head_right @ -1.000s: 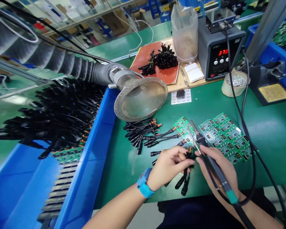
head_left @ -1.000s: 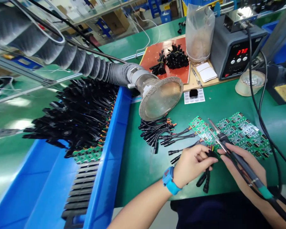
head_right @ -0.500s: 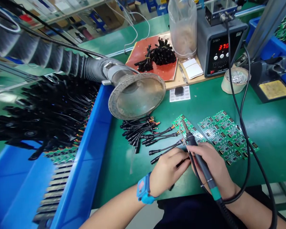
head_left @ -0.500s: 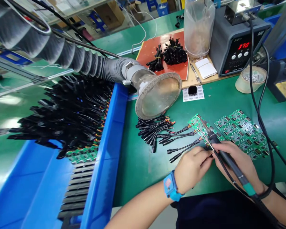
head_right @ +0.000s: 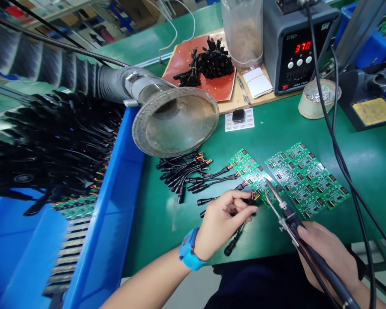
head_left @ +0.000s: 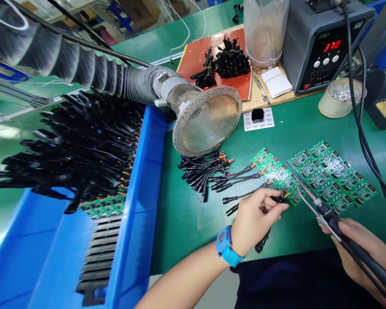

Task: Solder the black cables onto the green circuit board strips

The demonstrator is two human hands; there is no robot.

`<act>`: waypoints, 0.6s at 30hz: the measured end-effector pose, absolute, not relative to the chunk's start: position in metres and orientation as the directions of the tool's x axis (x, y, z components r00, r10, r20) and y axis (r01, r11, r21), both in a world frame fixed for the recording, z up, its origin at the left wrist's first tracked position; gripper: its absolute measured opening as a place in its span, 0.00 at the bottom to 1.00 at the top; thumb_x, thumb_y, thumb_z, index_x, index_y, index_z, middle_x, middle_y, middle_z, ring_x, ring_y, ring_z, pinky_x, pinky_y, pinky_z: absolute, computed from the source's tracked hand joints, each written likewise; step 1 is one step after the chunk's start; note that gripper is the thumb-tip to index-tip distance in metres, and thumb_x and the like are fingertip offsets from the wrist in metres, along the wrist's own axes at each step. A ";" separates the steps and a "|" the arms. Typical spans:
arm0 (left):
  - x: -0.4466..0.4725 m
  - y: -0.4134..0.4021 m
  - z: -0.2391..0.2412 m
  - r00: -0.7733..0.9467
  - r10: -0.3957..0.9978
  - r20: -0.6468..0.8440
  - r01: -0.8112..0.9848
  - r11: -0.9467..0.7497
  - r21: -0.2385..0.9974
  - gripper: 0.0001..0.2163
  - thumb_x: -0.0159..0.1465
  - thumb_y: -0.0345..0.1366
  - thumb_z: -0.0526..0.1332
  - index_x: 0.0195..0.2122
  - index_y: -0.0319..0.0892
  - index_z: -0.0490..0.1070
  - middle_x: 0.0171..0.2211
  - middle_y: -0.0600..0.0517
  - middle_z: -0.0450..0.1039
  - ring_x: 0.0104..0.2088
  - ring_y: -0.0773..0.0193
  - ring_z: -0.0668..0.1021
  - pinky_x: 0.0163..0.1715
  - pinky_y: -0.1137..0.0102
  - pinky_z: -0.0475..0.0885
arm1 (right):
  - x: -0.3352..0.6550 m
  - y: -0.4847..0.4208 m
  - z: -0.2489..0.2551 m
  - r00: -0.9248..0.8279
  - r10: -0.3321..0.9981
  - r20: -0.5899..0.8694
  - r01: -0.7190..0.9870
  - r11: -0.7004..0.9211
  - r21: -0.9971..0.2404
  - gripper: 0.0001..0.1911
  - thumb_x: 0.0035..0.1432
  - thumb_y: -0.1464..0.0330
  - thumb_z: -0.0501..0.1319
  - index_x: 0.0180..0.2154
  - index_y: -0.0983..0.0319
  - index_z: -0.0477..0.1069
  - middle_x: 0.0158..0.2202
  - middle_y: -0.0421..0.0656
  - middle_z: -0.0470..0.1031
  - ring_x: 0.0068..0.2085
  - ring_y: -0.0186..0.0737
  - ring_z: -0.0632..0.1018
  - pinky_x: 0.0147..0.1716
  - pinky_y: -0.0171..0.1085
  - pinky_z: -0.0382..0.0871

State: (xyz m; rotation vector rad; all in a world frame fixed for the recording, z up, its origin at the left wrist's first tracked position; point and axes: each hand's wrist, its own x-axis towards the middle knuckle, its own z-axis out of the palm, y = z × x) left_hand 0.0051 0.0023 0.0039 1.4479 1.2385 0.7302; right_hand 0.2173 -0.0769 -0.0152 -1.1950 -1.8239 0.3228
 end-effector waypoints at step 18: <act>0.011 0.001 0.003 0.439 0.897 -0.047 0.662 -0.288 0.692 0.03 0.56 0.30 0.60 0.32 0.40 0.70 0.22 0.55 0.71 0.21 0.70 0.73 0.20 0.75 0.67 | 0.239 -0.091 -0.031 -0.362 0.802 0.475 0.495 0.597 -0.631 0.21 0.56 0.73 0.54 0.52 0.59 0.62 0.27 0.39 0.73 0.28 0.37 0.75 0.35 0.42 0.75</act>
